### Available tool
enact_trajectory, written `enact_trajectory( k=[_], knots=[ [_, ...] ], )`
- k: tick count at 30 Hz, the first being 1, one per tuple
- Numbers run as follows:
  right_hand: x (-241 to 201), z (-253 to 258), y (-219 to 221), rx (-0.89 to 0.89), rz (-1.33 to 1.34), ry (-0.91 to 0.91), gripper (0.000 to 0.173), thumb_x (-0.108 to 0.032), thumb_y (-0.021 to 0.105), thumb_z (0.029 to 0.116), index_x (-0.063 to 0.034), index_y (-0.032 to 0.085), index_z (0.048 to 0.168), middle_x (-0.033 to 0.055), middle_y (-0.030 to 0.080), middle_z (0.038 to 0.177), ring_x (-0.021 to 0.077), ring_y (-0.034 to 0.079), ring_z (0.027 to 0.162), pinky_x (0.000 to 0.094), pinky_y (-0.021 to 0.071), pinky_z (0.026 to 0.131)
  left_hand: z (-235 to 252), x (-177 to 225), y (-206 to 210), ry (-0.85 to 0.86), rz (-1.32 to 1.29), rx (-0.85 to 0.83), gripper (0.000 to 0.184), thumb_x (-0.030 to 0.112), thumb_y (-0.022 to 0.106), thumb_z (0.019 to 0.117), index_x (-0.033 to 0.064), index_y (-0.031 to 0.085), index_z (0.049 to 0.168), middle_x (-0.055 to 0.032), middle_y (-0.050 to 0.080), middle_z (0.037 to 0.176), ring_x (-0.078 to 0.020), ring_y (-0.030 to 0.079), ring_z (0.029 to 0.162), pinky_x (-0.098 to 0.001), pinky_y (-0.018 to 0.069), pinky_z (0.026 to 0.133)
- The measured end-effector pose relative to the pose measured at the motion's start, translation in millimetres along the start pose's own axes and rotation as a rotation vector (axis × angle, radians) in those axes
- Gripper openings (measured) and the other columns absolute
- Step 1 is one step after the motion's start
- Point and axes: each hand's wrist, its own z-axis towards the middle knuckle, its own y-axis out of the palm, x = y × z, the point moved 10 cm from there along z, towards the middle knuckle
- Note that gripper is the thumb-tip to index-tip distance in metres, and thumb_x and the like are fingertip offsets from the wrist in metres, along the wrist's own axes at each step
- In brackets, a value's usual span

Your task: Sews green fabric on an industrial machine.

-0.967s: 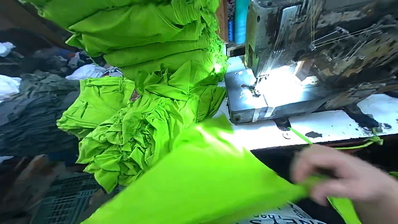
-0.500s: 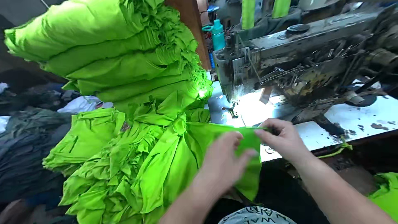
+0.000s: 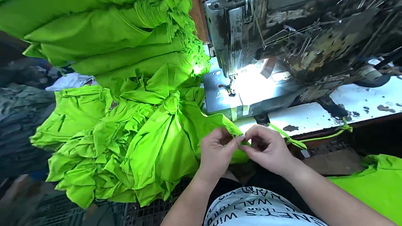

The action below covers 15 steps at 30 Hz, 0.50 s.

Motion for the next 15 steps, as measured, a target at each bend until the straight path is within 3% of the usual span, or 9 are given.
enact_trajectory(
  k=[3, 6, 10, 12, 15],
  knots=[
    [-4.4, 3.4, 1.1, 0.047, -0.152, -0.069, 0.02, -0.018, 0.076, 0.0884, -0.0017, 0.064, 0.09, 0.0035, 0.06, 0.081, -0.0025, 0.049, 0.064, 0.0094, 0.0413, 0.057, 2.9, -2.2, 6.0, -0.006, 0.001, -0.04, 0.011, -0.003, 0.076, 0.0859, -0.0024, 0.071, 0.096, -0.0052, 0.076, 0.087, -0.0114, 0.073, 0.076, -0.0298, 0.0646, 0.073],
    [-8.8, 11.4, 5.3, 0.018, -0.225, -0.067, 0.015, -0.017, 0.073, 0.0889, -0.0023, 0.069, 0.091, 0.0035, 0.064, 0.078, -0.0016, 0.053, 0.064, 0.0107, 0.0445, 0.059, 3.9, -0.6, 3.3, 0.05, 0.081, -0.105, 0.006, 0.001, 0.075, 0.0897, -0.0024, 0.073, 0.095, -0.0042, 0.076, 0.088, -0.0097, 0.074, 0.08, -0.0285, 0.0643, 0.077],
    [-3.0, 18.0, 8.9, -0.038, 0.042, 0.033, 0.013, -0.013, 0.068, 0.0969, -0.0017, 0.073, 0.094, 0.0012, 0.071, 0.087, -0.0051, 0.056, 0.064, 0.0103, 0.0481, 0.058, 9.3, 7.3, -25.2, 0.115, 0.216, -0.07, 0.005, 0.009, 0.075, 0.0923, 0.0048, 0.074, 0.09, 0.0021, 0.072, 0.088, -0.0039, 0.069, 0.081, -0.0222, 0.0604, 0.076],
    [5.8, 23.3, 5.5, -0.045, 0.274, 0.215, 0.006, -0.01, 0.069, 0.0968, -0.0045, 0.071, 0.098, -0.0026, 0.073, 0.089, -0.0039, 0.061, 0.059, 0.0123, 0.052, 0.052, 12.9, 0.8, -43.9, -0.031, 0.043, -0.03, 0.002, 0.01, 0.072, 0.0941, 0.0106, 0.074, 0.093, 0.003, 0.072, 0.093, -0.0051, 0.068, 0.084, -0.024, 0.0603, 0.078],
    [18.5, 31.0, -1.6, -0.041, 0.595, 0.412, 0.009, -0.003, 0.066, 0.0966, -0.0093, 0.069, 0.101, -0.0032, 0.07, 0.071, -0.0006, 0.058, 0.048, 0.0137, 0.0477, 0.043, 12.1, -9.7, -59.0, -0.349, -0.374, 0.046, 0.006, 0.007, 0.067, 0.0962, 0.0113, 0.071, 0.099, -0.0065, 0.075, 0.092, -0.0136, 0.074, 0.084, -0.0328, 0.0632, 0.081]
  ],
)
